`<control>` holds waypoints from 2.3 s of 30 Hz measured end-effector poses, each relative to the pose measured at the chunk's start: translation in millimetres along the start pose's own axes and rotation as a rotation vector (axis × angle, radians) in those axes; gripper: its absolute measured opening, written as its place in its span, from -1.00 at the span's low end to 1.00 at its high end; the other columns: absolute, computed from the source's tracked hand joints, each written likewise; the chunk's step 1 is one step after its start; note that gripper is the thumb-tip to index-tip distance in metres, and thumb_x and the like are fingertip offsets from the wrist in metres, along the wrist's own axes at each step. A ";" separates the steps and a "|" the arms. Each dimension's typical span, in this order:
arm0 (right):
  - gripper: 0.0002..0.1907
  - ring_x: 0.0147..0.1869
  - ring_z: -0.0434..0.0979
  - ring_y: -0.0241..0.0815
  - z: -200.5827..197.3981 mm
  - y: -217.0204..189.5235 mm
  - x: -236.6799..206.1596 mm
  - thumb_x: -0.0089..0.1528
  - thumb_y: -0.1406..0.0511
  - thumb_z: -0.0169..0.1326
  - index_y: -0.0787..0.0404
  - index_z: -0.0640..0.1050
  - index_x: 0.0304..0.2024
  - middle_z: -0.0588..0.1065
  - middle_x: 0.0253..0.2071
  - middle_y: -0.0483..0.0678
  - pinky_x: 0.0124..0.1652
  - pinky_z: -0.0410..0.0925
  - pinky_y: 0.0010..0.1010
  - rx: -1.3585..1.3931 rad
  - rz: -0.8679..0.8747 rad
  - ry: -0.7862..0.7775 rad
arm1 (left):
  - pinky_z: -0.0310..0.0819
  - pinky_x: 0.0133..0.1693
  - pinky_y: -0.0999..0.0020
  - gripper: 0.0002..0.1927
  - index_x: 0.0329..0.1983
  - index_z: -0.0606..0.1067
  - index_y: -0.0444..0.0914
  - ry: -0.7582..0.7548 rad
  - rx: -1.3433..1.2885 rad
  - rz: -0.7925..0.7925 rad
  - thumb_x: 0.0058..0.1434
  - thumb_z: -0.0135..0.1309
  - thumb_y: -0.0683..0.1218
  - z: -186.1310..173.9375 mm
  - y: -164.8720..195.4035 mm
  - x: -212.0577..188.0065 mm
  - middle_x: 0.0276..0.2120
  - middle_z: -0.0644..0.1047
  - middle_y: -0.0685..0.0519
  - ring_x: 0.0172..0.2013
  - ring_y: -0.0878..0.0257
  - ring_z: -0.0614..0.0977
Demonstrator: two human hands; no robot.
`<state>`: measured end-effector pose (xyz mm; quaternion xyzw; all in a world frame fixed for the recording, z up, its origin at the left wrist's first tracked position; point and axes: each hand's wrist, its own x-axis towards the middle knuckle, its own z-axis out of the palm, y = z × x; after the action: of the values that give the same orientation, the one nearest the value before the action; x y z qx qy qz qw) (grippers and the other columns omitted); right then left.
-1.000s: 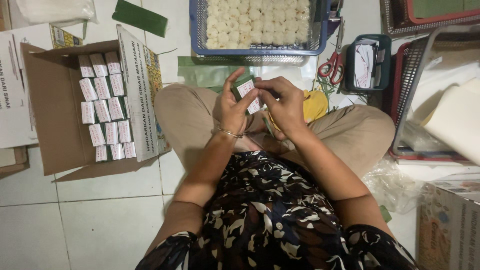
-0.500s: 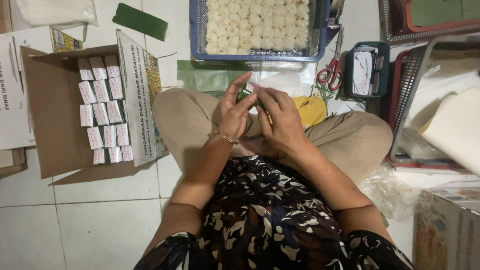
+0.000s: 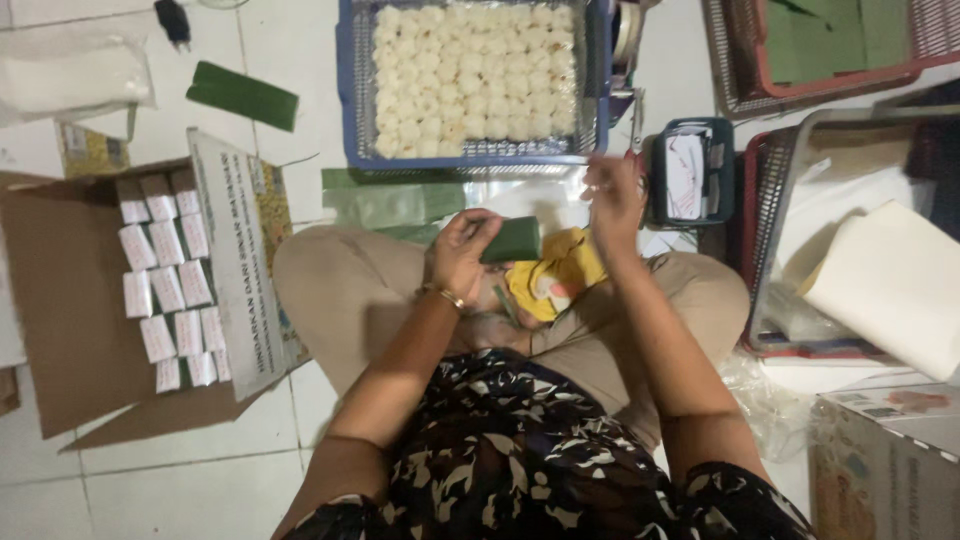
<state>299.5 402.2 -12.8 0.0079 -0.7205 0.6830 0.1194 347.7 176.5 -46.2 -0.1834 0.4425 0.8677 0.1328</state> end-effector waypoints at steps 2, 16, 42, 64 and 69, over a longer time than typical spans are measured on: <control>-0.69 -0.27 0.44 -0.25 -26.5 34.6 51.9 0.45 0.23 0.04 0.32 0.49 0.14 0.46 -0.18 -0.08 -0.38 0.30 -0.49 0.131 0.135 0.247 | 0.59 -0.43 0.20 -0.88 -0.11 0.49 -0.23 0.001 -0.003 0.008 0.33 0.13 -0.14 1.6 3.4 1.6 -0.18 0.61 0.04 -0.26 0.19 0.66; -0.91 -0.32 0.62 -0.08 -40.4 85.6 153.0 0.24 0.39 0.18 0.32 0.59 -0.23 0.58 -0.28 0.02 -0.32 0.52 -0.25 0.324 0.526 0.194 | 0.51 -0.31 0.19 -0.90 -0.10 0.44 -0.11 -0.070 -0.147 -0.066 0.40 0.08 -0.04 21.7 29.6 2.6 -0.18 0.54 0.13 -0.19 0.23 0.60; -0.67 -0.40 0.55 -0.32 32.7 -125.7 -31.4 0.18 0.47 0.21 0.18 0.48 -0.03 0.52 -0.46 -0.14 -0.32 0.43 -0.48 0.297 0.323 -0.171 | 0.54 0.19 0.20 -0.81 -0.16 0.61 -0.28 -0.185 0.876 1.054 0.18 0.27 -0.35 75.7 94.7 -82.4 0.04 0.58 -0.03 0.18 0.03 0.60; -0.35 0.26 0.43 -0.14 63.8 -107.4 -62.0 0.18 0.46 0.35 0.31 0.38 0.28 0.42 0.19 -0.02 0.26 0.38 -0.26 0.301 0.059 -0.648 | 0.55 0.17 0.24 -0.51 0.20 0.47 -0.16 -0.215 0.861 0.868 0.24 0.36 -0.09 9.4 142.3 -145.4 0.08 0.58 -0.03 0.11 0.13 0.64; -0.05 0.39 0.37 -0.15 104.7 -119.6 -65.5 0.22 0.23 0.37 0.11 0.12 0.52 0.10 0.53 -0.05 0.26 0.40 -0.29 0.188 -0.096 -0.808 | 0.55 -0.21 0.26 -0.43 0.17 0.41 -0.04 0.171 1.007 0.091 0.08 0.28 0.02 -62.1 171.8 -171.4 -0.02 0.64 0.10 -0.28 0.14 0.65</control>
<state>367.1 281.0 88.7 0.3196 -0.6427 0.6816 -0.1424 446.5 15.7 118.5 -0.1475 0.8225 0.5338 0.1300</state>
